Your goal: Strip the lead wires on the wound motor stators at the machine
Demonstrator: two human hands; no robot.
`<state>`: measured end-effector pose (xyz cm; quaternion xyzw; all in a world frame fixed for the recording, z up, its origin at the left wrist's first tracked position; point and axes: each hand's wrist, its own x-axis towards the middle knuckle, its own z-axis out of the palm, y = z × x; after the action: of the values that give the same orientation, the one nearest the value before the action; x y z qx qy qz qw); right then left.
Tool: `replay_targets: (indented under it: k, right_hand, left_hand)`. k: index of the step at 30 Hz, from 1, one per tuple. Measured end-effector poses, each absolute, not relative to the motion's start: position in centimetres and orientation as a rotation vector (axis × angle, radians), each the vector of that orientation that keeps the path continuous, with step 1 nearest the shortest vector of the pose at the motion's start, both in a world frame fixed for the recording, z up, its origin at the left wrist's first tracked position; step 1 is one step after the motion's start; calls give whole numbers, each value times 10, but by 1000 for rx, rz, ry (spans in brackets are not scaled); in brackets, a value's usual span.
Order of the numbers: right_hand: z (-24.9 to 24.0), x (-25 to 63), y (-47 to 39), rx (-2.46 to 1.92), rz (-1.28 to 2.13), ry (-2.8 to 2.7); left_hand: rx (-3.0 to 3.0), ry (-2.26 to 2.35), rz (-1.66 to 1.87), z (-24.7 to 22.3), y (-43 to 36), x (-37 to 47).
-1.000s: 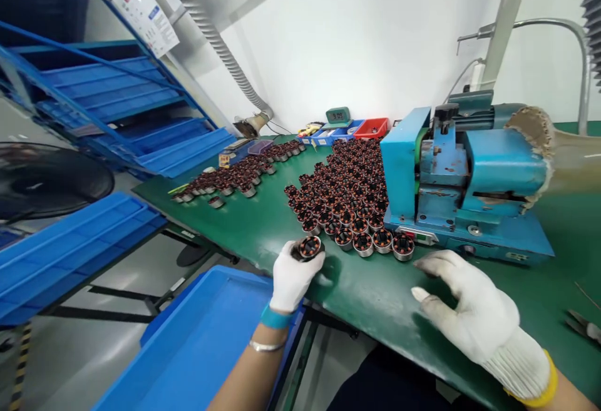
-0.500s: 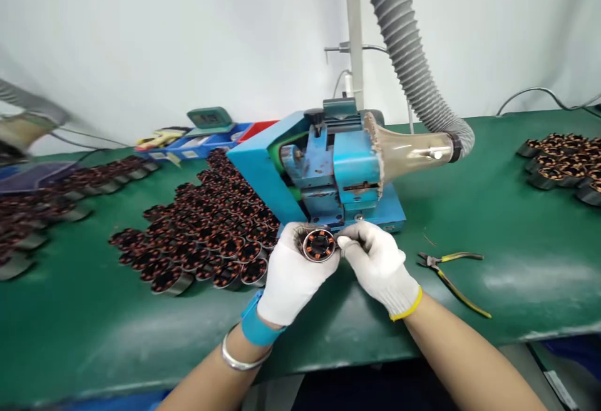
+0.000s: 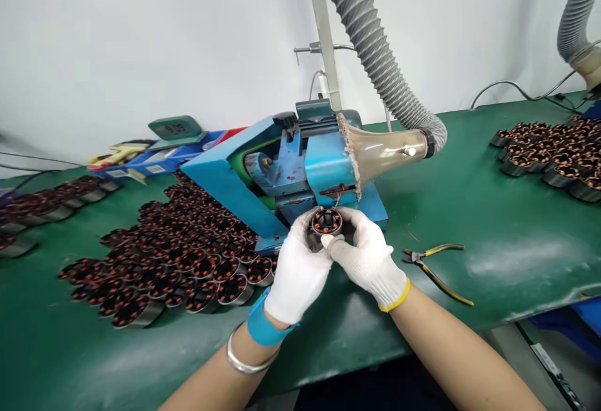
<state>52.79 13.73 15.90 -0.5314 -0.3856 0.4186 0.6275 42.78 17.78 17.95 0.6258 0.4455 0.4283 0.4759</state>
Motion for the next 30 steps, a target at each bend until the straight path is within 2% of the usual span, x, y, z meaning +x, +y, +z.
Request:
replay_targets:
  k: [12,21,30]
  right_hand:
    - [189,540,153,-1371,1089,-829]
    - [166,544,142,-1122,1203,-756]
    - [162,553,149,-1125,1163,-543]
  left_hand:
    - [1813,1235,1060,189,201,436]
    - [1910,1036,1104,166,184,417]
    - [2015,962,1041,167,182,412]
